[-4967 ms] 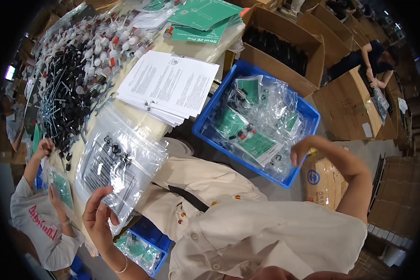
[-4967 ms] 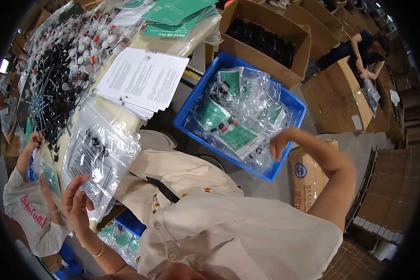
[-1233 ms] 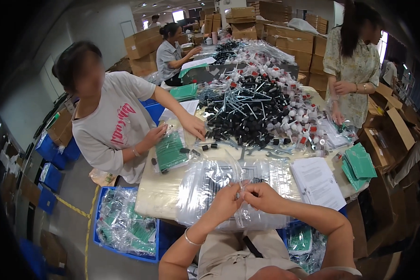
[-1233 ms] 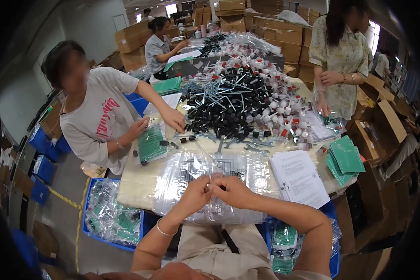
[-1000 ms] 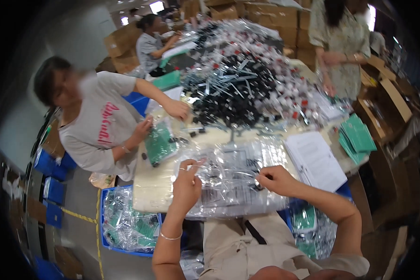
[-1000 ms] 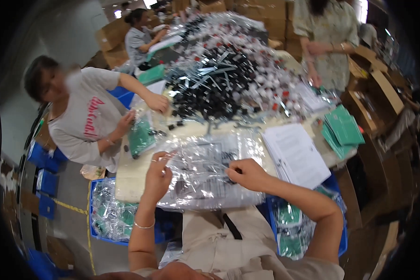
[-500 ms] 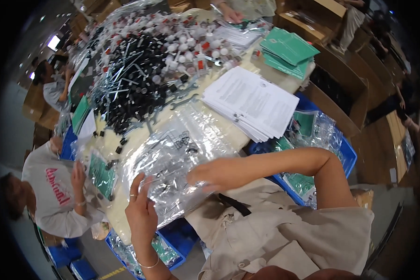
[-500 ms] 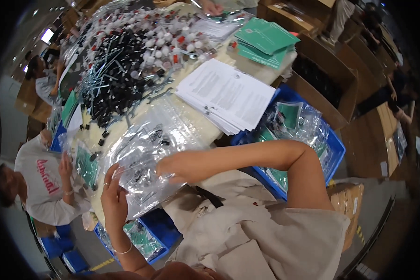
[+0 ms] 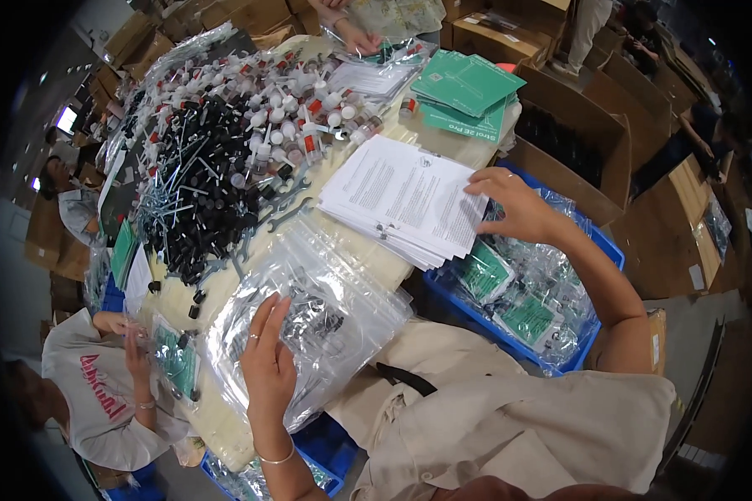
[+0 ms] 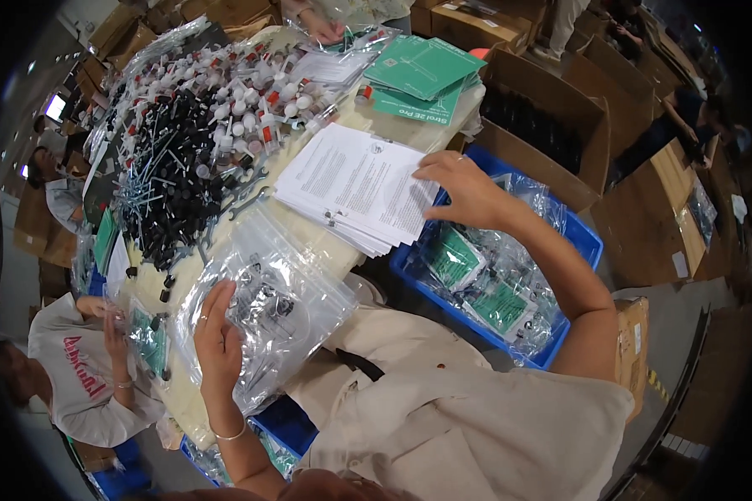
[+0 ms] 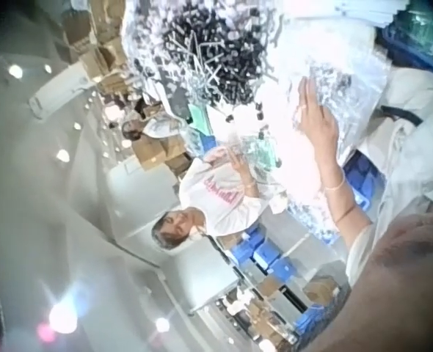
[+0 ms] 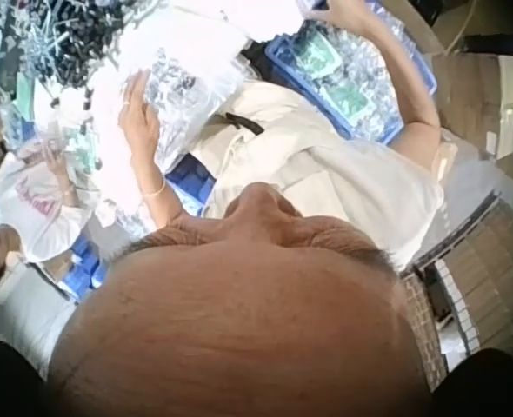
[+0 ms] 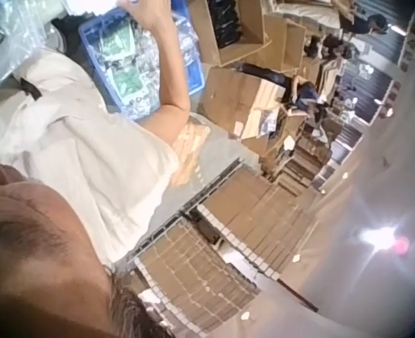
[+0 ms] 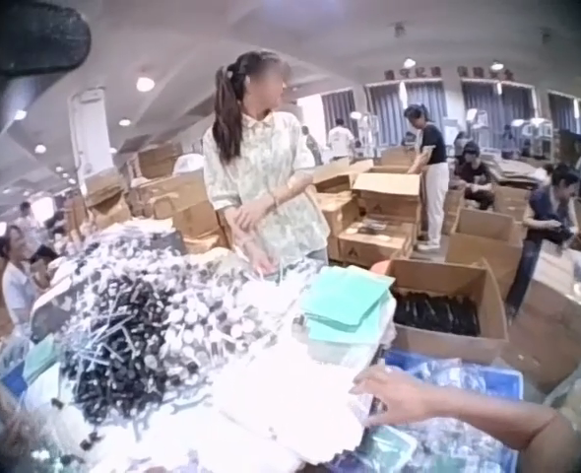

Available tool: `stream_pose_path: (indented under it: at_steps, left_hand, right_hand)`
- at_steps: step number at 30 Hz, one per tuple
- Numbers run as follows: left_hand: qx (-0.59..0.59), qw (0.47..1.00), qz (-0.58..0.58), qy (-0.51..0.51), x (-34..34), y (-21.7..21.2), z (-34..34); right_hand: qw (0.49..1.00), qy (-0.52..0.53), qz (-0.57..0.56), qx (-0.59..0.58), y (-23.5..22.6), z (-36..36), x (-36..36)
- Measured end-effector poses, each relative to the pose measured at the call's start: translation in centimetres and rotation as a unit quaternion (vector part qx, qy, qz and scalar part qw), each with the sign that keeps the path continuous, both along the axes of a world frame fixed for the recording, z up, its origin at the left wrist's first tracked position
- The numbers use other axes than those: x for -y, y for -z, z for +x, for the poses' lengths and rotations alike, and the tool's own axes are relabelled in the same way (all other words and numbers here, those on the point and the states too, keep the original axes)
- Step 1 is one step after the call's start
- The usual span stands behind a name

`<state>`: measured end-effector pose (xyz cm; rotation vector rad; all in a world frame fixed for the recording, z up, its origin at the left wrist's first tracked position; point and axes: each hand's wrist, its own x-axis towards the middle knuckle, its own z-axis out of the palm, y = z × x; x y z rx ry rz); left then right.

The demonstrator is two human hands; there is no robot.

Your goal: Packing instruction manuals and small components into plastic bags.

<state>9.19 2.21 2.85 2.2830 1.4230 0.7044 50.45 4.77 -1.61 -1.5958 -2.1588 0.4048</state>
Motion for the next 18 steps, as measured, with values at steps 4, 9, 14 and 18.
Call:
stream_pose_path:
  at_steps: [4,9,14,18]
  left_hand:
    - [0.011,1.000,-0.023,-0.004,0.3,-0.2,1.0]
    - [0.002,1.000,-0.014,-0.011,0.6,-0.3,1.4]
    - [-0.061,0.998,-0.025,-0.014,0.9,-1.0,0.9]
    - [-0.043,0.999,-0.024,-0.020,0.8,-1.1,0.9]
  right_hand:
    - [0.980,-0.197,0.025,0.027,-0.7,-0.8,0.0]
    - [0.969,-0.241,0.016,0.054,0.4,0.0,-1.4]
    - [0.965,-0.260,0.017,0.010,1.3,0.9,-2.3]
    - [0.962,-0.266,0.052,-0.029,1.2,0.9,-2.7]
